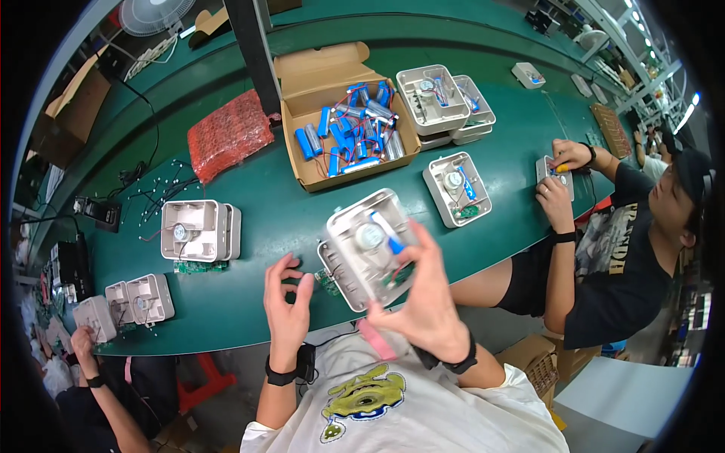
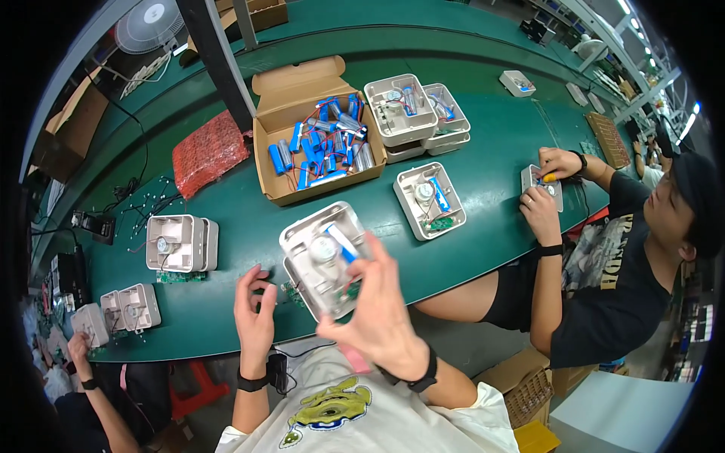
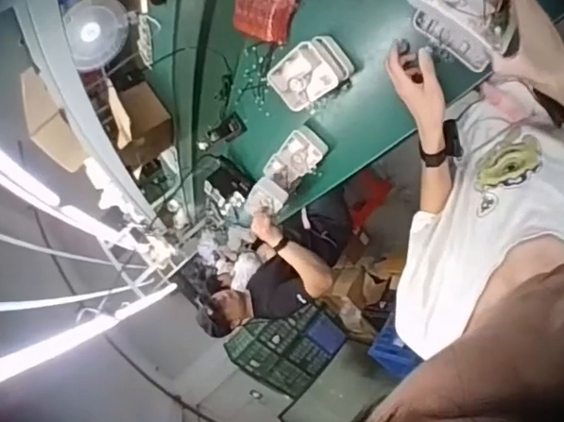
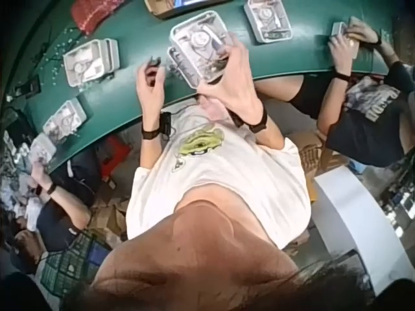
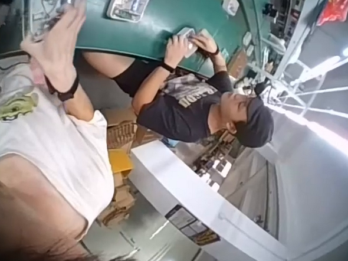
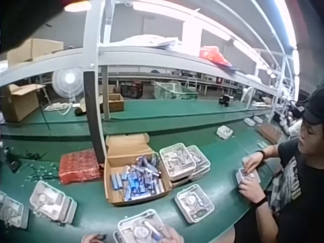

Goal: The person connects a circuit board to a wire inside a plastic housing, inserts a battery, and presses a speaker into place. They then set the assembled unit aside and pick up another housing to repeat the process.

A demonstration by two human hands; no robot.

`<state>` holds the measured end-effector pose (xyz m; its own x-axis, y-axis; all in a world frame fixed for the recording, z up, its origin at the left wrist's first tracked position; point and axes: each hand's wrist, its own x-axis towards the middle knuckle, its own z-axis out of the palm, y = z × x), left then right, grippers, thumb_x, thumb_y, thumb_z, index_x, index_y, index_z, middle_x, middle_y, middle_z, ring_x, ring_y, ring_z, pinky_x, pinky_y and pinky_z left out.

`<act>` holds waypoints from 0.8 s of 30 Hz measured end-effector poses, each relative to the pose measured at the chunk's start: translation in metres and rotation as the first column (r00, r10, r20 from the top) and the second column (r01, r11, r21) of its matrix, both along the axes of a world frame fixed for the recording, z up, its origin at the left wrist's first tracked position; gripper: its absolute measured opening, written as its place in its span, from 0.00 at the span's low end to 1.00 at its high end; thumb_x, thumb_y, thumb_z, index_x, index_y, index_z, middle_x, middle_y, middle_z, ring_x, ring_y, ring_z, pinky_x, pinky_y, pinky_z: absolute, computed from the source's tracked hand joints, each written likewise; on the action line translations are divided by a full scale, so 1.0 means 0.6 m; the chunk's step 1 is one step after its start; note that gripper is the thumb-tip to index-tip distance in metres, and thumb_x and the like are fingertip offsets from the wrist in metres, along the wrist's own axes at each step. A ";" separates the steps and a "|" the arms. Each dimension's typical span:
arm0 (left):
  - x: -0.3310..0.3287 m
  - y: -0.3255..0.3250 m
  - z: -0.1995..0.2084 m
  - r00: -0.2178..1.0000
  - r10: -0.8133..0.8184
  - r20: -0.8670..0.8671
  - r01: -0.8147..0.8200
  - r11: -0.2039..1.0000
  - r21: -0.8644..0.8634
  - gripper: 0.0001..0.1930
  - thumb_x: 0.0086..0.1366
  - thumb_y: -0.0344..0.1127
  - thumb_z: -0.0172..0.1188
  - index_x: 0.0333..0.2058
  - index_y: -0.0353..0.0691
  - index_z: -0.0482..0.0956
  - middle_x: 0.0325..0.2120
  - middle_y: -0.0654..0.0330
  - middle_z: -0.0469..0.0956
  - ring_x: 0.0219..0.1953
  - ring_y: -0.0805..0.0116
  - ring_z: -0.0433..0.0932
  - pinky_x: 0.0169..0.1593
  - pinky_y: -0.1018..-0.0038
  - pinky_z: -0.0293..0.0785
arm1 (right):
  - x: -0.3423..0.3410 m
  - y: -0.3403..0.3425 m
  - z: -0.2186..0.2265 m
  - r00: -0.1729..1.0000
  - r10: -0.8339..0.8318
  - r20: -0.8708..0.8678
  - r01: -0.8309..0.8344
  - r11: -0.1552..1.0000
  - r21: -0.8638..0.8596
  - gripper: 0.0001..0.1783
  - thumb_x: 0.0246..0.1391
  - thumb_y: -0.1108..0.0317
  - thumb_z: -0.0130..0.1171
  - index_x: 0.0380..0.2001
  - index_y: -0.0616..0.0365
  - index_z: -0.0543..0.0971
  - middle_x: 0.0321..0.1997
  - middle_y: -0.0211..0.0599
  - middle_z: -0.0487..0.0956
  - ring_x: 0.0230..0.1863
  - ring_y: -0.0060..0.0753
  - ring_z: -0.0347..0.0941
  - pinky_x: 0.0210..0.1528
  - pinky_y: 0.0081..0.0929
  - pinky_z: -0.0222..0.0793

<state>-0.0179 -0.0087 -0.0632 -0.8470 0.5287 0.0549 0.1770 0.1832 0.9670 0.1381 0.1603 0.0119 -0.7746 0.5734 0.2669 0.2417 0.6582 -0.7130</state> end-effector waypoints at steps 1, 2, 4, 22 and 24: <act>0.000 0.002 0.000 1.000 0.005 0.000 -0.005 1.000 0.003 0.22 0.72 0.29 0.65 0.63 0.33 0.76 0.51 0.53 0.79 0.42 0.72 0.78 0.42 0.76 0.75 | 0.004 0.017 0.010 0.999 -0.044 -0.006 0.044 0.999 0.027 0.42 0.36 0.68 0.79 0.53 0.67 0.66 0.70 0.73 0.62 0.70 0.68 0.63 0.69 0.52 0.64; 0.001 0.004 0.000 0.999 -0.031 -0.027 0.030 0.999 -0.046 0.25 0.70 0.30 0.68 0.63 0.34 0.76 0.49 0.54 0.79 0.42 0.72 0.78 0.41 0.76 0.75 | 0.007 0.035 0.017 0.996 -0.086 -0.014 0.087 0.995 0.053 0.41 0.35 0.69 0.79 0.52 0.66 0.66 0.69 0.73 0.63 0.70 0.67 0.64 0.68 0.51 0.65; 0.005 0.012 0.001 0.990 -0.123 -0.075 0.111 0.983 -0.145 0.29 0.65 0.33 0.74 0.63 0.36 0.75 0.46 0.56 0.81 0.42 0.71 0.78 0.39 0.74 0.74 | 0.013 0.081 -0.013 0.992 -0.124 0.029 0.119 0.985 0.127 0.41 0.35 0.69 0.79 0.51 0.66 0.66 0.69 0.72 0.64 0.70 0.66 0.64 0.68 0.50 0.66; 0.008 0.032 -0.003 0.946 -0.206 0.250 0.220 0.975 -0.030 0.26 0.66 0.23 0.72 0.61 0.33 0.74 0.38 0.63 0.83 0.38 0.78 0.80 0.38 0.79 0.75 | 0.010 0.115 -0.031 0.958 -0.278 0.065 0.204 0.825 0.527 0.35 0.44 0.74 0.76 0.57 0.64 0.74 0.65 0.53 0.75 0.63 0.62 0.71 0.64 0.49 0.70; 0.009 0.032 -0.009 0.936 -0.208 0.285 0.202 0.978 0.050 0.24 0.66 0.21 0.71 0.60 0.33 0.74 0.39 0.61 0.83 0.40 0.76 0.82 0.40 0.79 0.78 | -0.008 0.074 -0.029 0.974 0.226 -0.004 -0.222 0.959 0.179 0.25 0.50 0.77 0.71 0.54 0.60 0.80 0.59 0.45 0.80 0.56 0.52 0.78 0.59 0.44 0.75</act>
<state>-0.0127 0.0106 -0.0688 -0.7018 0.6936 -0.1626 -0.0773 0.1527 0.9852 0.1331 0.2050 -0.0053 -0.8700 0.3284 0.3679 0.0582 0.8092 -0.5847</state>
